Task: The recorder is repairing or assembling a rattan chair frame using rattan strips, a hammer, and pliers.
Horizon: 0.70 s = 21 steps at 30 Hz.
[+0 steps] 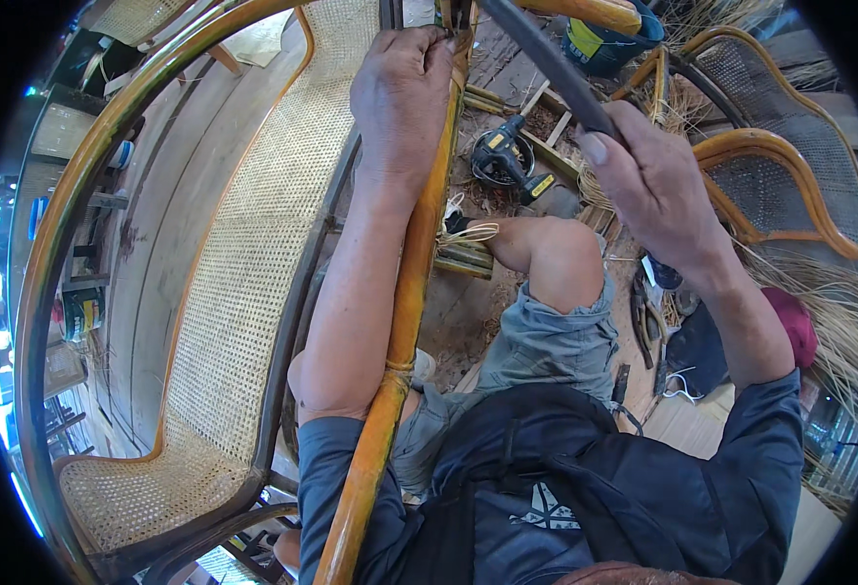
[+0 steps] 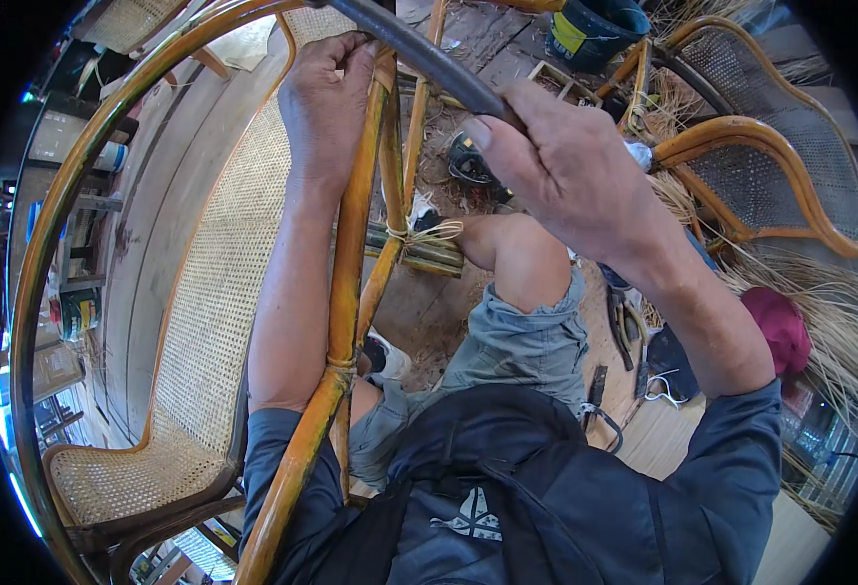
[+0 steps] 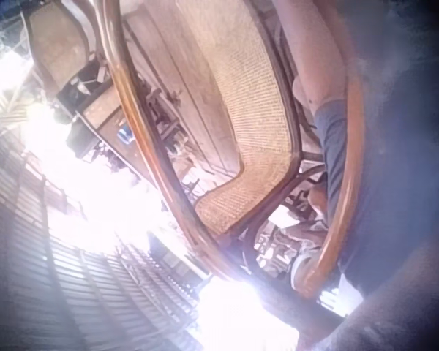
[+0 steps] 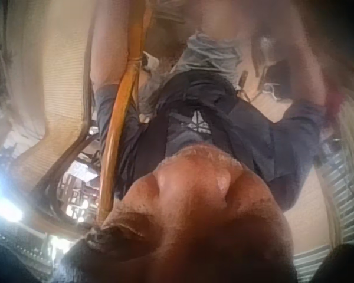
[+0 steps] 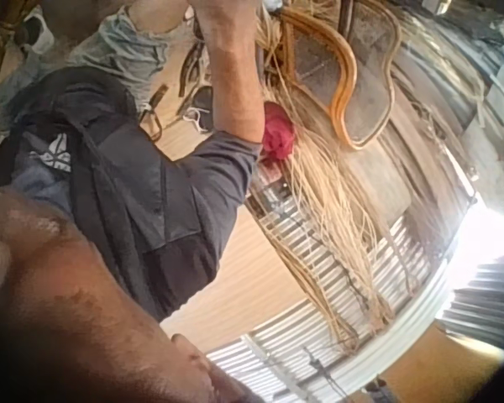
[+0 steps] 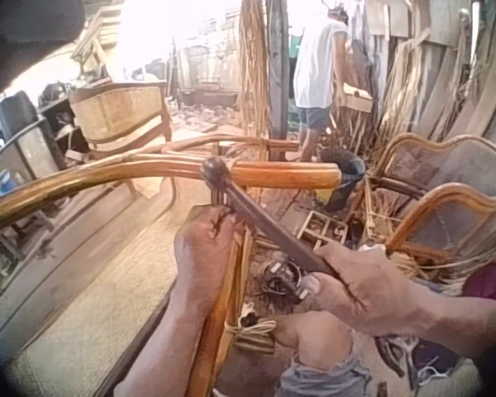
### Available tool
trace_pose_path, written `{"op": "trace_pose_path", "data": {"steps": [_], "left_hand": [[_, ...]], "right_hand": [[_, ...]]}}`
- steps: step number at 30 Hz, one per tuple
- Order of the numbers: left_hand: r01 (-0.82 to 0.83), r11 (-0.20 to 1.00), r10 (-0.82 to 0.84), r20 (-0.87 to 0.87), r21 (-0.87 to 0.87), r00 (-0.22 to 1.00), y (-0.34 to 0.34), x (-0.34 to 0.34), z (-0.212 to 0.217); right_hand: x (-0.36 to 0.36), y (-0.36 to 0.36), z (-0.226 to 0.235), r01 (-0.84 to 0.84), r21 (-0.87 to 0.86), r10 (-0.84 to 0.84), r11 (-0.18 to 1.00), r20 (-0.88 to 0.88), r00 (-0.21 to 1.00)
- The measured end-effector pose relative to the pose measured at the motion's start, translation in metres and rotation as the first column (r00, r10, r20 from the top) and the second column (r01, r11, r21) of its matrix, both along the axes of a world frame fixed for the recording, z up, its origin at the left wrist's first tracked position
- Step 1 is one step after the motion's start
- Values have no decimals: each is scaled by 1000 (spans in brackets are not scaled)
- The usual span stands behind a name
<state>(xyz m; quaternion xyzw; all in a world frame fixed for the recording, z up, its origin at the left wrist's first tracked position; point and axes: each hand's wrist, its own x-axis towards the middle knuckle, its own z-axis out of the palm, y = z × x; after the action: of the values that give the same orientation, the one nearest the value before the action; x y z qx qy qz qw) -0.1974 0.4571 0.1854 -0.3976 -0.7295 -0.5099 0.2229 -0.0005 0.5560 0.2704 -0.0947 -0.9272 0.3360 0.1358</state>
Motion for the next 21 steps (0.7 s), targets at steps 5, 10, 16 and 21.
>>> {"op": "trace_pose_path", "data": {"steps": [5,10,16,21], "left_hand": [[-44,999,44,-9,4,999,2,3,1],[5,1000,-6,67,20,998,0,4,1],[-16,1000,16,-5,20,1000,1,5,3],[34,999,-36,110,13,993,0,6,2]], "right_hand": [[-5,14,-14,-55,189,40,980,81,996],[0,-3,1,15,-90,-19,996,-37,999],[-6,14,-15,-32,86,26,996,72,997],[1,-5,1,2,-85,-7,996,-61,998]]}}
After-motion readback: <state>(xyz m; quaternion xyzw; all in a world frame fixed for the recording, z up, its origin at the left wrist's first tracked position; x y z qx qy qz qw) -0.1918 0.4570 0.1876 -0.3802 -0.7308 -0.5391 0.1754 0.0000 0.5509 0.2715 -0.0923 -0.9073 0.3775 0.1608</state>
